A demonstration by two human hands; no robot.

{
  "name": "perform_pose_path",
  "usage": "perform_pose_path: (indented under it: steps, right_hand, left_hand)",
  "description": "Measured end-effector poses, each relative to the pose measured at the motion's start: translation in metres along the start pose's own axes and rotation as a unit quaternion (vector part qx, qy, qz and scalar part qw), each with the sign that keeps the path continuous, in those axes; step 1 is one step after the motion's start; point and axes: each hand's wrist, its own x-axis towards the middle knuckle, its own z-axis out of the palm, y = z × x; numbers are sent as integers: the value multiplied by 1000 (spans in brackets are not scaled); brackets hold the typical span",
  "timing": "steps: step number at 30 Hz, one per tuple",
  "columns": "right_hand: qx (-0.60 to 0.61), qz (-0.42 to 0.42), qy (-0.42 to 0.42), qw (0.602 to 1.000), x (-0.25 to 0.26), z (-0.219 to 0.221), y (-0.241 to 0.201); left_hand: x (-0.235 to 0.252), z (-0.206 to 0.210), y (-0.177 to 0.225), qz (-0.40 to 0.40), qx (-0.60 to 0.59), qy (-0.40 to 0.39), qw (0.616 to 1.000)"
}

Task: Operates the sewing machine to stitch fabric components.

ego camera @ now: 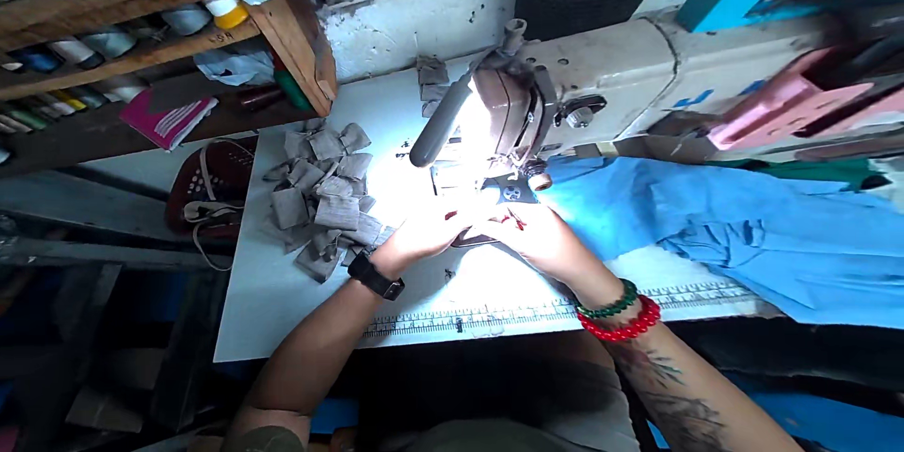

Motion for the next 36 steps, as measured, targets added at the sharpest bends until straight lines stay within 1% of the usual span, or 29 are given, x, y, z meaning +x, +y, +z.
perform_pose_path:
  steps: [2, 3, 5, 7, 9, 11, 15, 19, 23, 27, 30, 34, 36]
  right_hand:
    - [-90, 5, 1, 996, -5, -4, -1]
    - [-138, 8, 11, 990, -9, -5, -1]
    - [-229, -14, 40, 973, -18, -2, 0]
    - [-287, -43, 49, 956, -25, 2, 2]
    - [-318, -63, 47, 945, -28, 4, 4]
    - [-325, -82, 51, 941, -28, 5, 7]
    - [-344, -77, 42, 935, -25, 1, 10]
    - [-345, -95, 53, 932, -23, 4, 13]
    - [-340, -95, 51, 934, -23, 3, 13]
    - [-339, -91, 44, 935, -23, 3, 13]
    - [-350, -99, 47, 930, -21, 2, 12]
    - [-369, -116, 46, 921, -14, 2, 11]
    - [-377, -112, 33, 919, -10, 2, 11]
  left_hand:
    - [9, 3, -5, 3, 65, 27, 998]
    - [14, 3, -7, -10, 99, 38, 994]
    - [22, 3, -7, -41, 162, 51, 985]
    - [28, 2, -1, -53, 193, 63, 978]
    - [31, 1, 5, -61, 201, 80, 974]
    - [33, -1, 7, -72, 198, 80, 974]
    - [45, -5, -5, -53, 215, 63, 973]
    - [50, -10, -7, -28, 207, 43, 977]
    - [55, -13, -8, -46, 216, 23, 975]
    - [57, -13, -5, -26, 229, 16, 973]
    - [58, -14, -2, -39, 226, 10, 973]
    - [58, -19, 1, -13, 196, 45, 979]
    - [65, -24, -5, -21, 197, 68, 978]
